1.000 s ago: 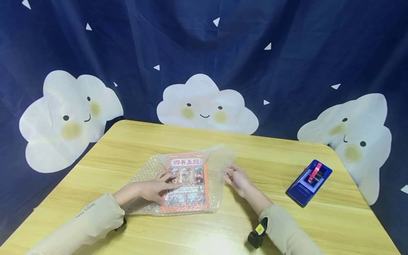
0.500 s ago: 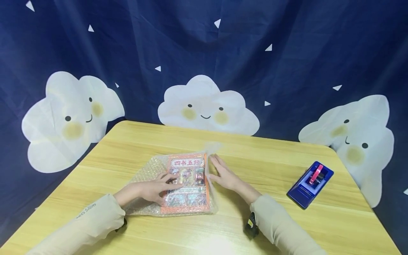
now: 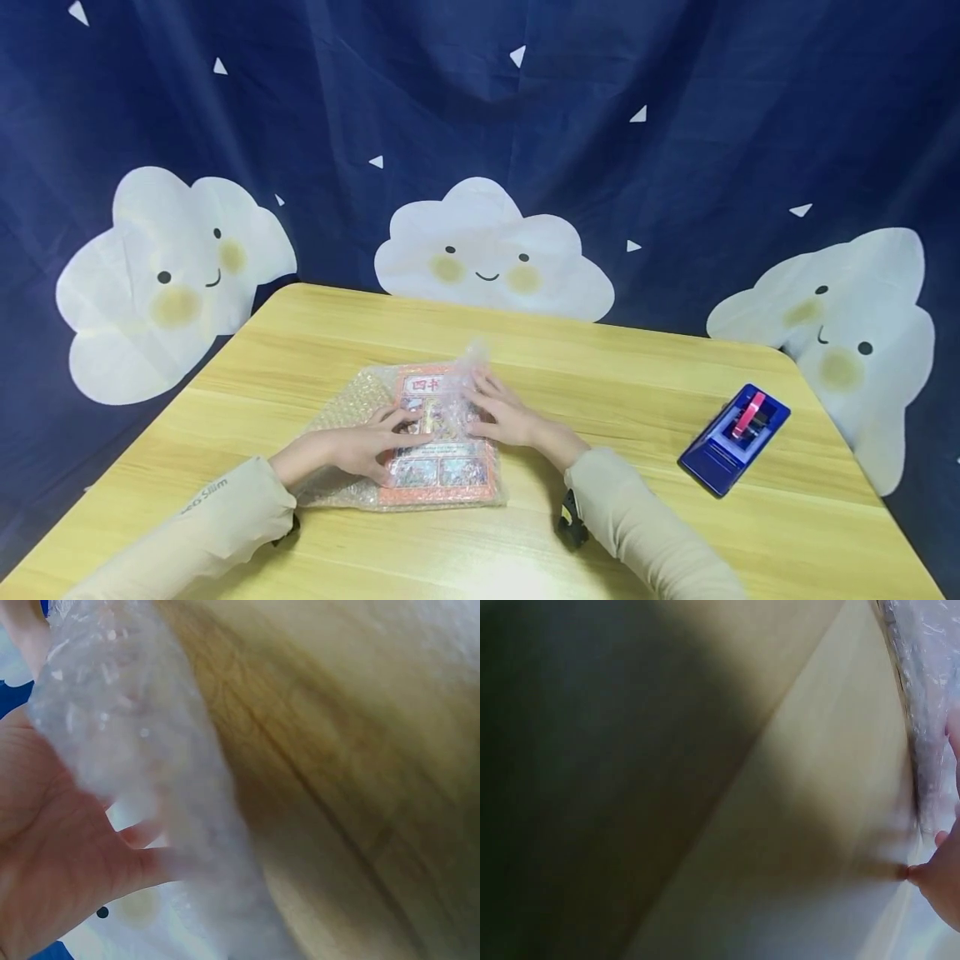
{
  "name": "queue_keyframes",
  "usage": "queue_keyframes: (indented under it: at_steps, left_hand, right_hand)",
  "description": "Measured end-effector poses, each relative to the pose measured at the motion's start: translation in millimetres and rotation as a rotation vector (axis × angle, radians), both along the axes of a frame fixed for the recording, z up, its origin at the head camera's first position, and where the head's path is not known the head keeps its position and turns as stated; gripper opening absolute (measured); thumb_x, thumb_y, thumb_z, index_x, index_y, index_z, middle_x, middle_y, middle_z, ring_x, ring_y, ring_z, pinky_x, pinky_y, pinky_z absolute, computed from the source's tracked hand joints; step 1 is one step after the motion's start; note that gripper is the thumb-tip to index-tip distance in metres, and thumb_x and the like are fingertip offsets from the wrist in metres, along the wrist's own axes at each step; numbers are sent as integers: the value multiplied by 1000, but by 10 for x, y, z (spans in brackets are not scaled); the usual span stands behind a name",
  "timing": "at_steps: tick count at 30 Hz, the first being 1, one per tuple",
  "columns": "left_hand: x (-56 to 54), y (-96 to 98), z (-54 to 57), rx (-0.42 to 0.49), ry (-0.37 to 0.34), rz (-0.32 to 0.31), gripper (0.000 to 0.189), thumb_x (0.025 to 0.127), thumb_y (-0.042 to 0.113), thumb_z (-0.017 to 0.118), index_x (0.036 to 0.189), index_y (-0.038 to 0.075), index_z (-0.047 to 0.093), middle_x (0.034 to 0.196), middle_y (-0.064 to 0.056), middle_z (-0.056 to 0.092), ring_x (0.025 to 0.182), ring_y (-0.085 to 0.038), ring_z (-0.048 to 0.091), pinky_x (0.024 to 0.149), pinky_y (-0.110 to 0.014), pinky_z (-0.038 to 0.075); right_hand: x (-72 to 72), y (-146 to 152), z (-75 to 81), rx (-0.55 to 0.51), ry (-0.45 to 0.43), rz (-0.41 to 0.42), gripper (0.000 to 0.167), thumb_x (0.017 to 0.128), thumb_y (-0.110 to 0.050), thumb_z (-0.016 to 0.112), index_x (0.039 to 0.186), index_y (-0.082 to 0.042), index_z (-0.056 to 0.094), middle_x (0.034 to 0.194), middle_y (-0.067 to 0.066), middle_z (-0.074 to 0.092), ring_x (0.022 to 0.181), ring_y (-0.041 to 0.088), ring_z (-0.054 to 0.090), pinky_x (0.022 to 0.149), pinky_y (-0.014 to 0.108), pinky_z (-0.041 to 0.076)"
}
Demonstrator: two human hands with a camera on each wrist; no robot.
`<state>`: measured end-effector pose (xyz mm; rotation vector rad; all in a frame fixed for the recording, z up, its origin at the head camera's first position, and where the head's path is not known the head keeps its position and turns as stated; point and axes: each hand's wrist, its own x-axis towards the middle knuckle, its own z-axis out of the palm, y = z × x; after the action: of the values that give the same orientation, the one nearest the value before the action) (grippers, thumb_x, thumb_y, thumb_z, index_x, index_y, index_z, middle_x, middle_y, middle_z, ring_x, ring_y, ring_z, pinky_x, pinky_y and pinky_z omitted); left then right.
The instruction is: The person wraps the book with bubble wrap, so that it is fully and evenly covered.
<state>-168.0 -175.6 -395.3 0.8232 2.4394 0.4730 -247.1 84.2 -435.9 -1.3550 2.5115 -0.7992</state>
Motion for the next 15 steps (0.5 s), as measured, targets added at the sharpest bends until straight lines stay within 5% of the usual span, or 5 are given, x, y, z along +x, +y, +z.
queue_keyframes:
  at_steps: [7, 10, 15]
  left_hand:
    - [-5, 16, 5, -8, -16, 34, 74, 78, 24, 69, 142, 22, 33, 152, -11, 8, 135, -43, -3, 101, -62, 21]
    - [-6, 15, 12, -10, -15, 45, 74, 78, 23, 70, 142, 22, 34, 152, -11, 9, 135, -43, -2, 101, -61, 22]
    - [-10, 20, 10, 0, -9, 31, 74, 78, 21, 70, 142, 19, 34, 151, -14, 9, 134, -45, -2, 101, -63, 20]
  right_hand:
    - [-67, -88, 45, 76, 25, -31, 47, 88, -29, 55, 130, -8, 50, 146, 24, 22, 134, 46, 7, 99, 69, 6]
    - [-121, -155, 81, 71, 12, -75, 34, 90, -26, 52, 120, -10, 58, 141, 21, 34, 133, 42, 20, 98, 70, 7]
    - [-144, -282, 93, 48, 13, -125, 42, 89, -18, 56, 127, -2, 48, 129, 21, 40, 115, 35, 43, 99, 60, 26]
